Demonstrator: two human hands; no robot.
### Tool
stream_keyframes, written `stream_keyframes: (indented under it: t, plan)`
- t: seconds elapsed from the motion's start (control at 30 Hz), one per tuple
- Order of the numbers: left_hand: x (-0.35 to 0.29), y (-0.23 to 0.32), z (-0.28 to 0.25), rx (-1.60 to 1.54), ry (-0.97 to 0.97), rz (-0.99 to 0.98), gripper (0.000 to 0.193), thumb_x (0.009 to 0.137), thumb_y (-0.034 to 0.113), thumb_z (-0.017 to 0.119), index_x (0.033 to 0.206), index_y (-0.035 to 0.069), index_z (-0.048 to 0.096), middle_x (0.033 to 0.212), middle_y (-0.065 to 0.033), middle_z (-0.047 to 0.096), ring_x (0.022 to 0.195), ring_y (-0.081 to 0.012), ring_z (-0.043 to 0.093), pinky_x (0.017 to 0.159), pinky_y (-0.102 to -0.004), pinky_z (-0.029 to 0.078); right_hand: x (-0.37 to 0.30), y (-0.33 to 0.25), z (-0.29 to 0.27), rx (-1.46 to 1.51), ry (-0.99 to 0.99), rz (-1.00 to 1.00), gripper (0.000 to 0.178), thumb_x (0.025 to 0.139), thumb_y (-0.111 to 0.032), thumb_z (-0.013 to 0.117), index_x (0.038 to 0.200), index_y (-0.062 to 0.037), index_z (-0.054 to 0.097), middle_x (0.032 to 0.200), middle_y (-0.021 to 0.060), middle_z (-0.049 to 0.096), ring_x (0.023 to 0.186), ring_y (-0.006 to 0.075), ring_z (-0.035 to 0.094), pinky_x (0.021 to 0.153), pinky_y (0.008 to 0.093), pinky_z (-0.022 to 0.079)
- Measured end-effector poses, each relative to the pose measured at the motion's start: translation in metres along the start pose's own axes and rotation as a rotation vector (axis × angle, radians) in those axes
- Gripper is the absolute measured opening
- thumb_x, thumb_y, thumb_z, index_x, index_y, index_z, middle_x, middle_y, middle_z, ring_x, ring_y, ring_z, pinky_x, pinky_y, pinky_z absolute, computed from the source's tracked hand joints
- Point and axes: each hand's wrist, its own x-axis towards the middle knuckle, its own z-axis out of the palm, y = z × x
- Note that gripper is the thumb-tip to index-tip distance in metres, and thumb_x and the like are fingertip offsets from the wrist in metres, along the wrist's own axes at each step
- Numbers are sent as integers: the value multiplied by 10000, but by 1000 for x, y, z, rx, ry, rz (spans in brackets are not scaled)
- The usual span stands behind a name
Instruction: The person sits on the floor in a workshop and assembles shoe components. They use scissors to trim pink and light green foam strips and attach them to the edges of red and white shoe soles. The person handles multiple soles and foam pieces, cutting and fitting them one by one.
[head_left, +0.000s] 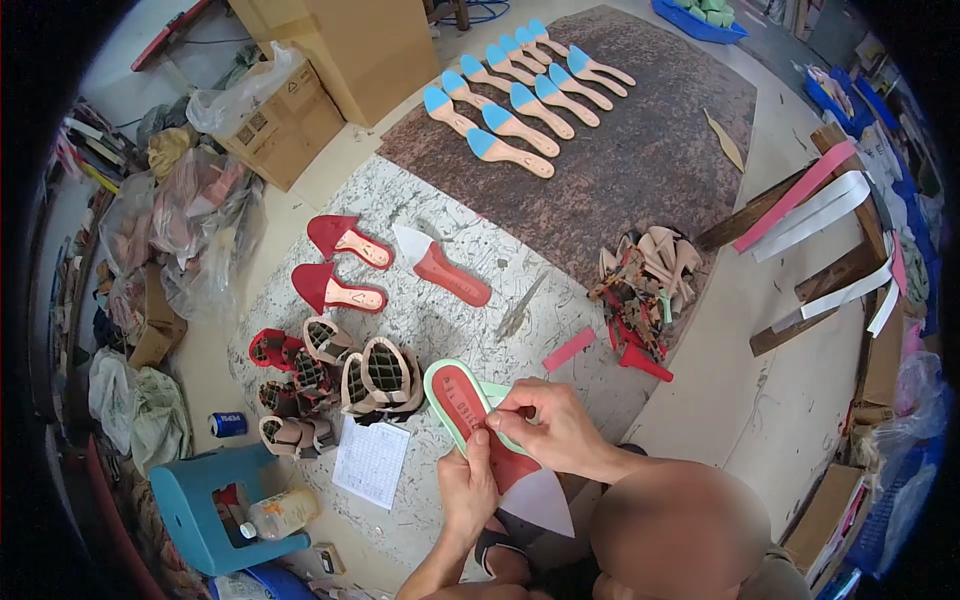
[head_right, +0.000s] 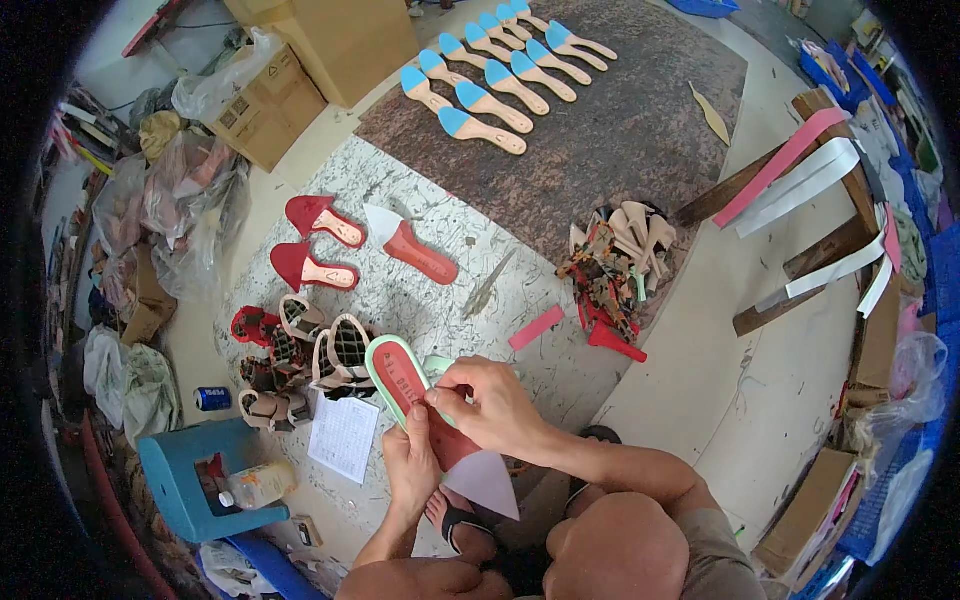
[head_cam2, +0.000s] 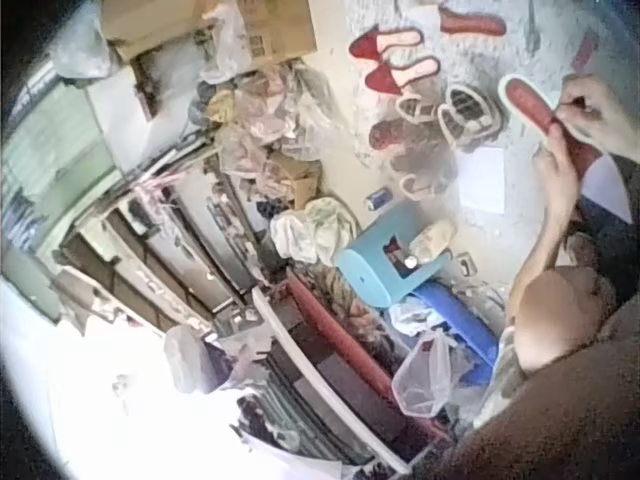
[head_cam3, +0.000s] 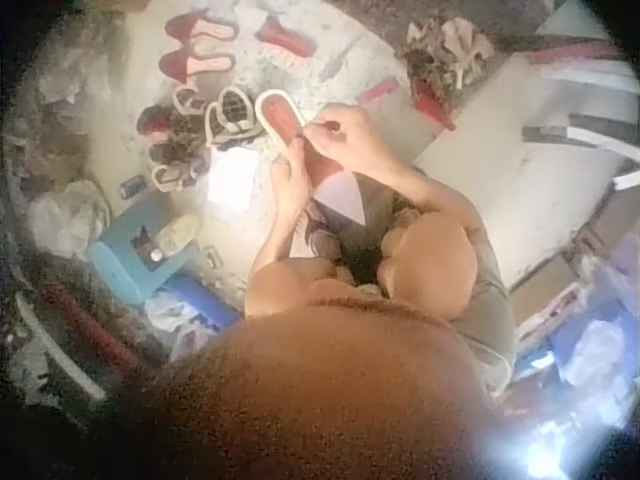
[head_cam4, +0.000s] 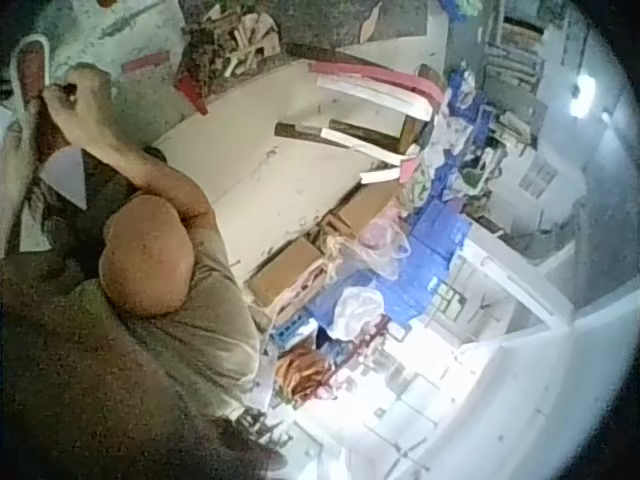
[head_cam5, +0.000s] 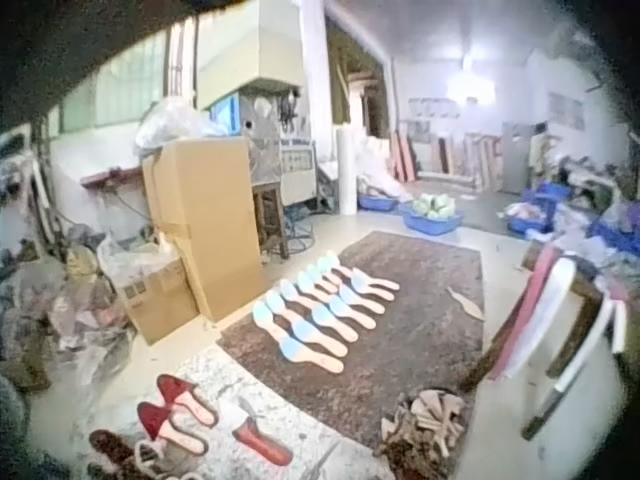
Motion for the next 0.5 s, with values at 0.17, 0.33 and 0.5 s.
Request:
stream_keyframes:
  t: [0.17, 0.33, 0.5]
  plan:
    - [-7, -20, 4, 175, -84, 48, 387, 1005, 288, 565, 825, -39, 664, 572, -56, 549, 578, -84, 473, 517, -331, 430, 17, 1, -9, 32, 184, 66, 156, 882, -138, 694, 859, 16, 697, 727, 52, 649, 638, 84, 547, 563, 286, 440]
    - [-8, -14, 6, 66, -127, 46, 247, 952, 208, 655, 848, -12, 702, 607, -42, 626, 601, -72, 548, 541, -310, 465, 28, -12, -12, -34, 84, -55, 176, 935, -156, 627, 939, 4, 699, 898, 73, 660, 825, 140, 605, 730, 321, 489]
    - [-12, -15, 7, 29, -240, 171, 188, 929, 184, 684, 901, 2, 720, 683, -49, 678, 614, -85, 588, 566, -300, 492, 33, -8, -11, 89, -107, -281, 175, 963, -109, 563, 1059, -4, 665, 1179, 101, 583, 1144, 224, 556, 977, 358, 438]
